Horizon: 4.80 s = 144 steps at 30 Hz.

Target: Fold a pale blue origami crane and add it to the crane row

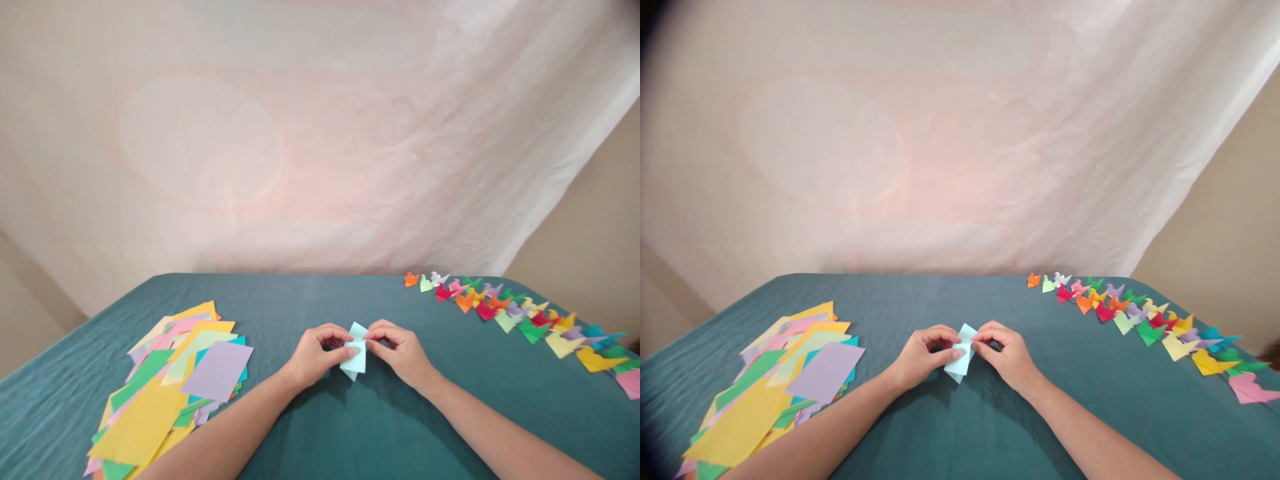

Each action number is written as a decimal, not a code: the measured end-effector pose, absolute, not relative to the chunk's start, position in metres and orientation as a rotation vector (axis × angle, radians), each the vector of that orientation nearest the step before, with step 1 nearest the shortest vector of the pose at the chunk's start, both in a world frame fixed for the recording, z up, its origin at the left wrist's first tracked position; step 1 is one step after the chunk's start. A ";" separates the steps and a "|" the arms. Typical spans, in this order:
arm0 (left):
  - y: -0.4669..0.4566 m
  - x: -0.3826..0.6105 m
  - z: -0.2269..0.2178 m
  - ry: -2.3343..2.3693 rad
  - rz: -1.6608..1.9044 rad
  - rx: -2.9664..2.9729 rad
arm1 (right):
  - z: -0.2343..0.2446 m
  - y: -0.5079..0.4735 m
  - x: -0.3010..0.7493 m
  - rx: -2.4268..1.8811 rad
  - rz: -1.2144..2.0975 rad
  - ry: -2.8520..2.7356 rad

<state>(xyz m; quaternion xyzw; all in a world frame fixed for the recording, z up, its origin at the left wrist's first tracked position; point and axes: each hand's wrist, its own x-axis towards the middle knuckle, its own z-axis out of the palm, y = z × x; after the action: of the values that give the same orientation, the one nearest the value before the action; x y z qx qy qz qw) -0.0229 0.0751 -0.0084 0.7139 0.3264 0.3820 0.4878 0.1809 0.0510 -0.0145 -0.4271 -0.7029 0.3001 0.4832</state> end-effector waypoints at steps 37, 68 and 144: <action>0.073 -0.020 -0.009 0.847 1.001 1.640 | -0.010 0.040 0.171 -0.927 0.644 -1.781; 0.060 -0.015 0.000 0.947 1.003 1.774 | -0.007 0.035 0.163 -1.089 0.797 -1.658; 0.054 -0.015 0.011 0.775 1.055 1.867 | -0.004 0.034 0.181 -0.778 -0.258 -1.948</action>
<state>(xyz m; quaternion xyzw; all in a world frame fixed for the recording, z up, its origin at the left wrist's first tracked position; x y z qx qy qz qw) -0.0151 0.0544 0.0109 0.7440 0.3087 0.4205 0.4174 0.1810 0.0344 -0.0045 -0.3204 -0.8026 -0.1063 0.4918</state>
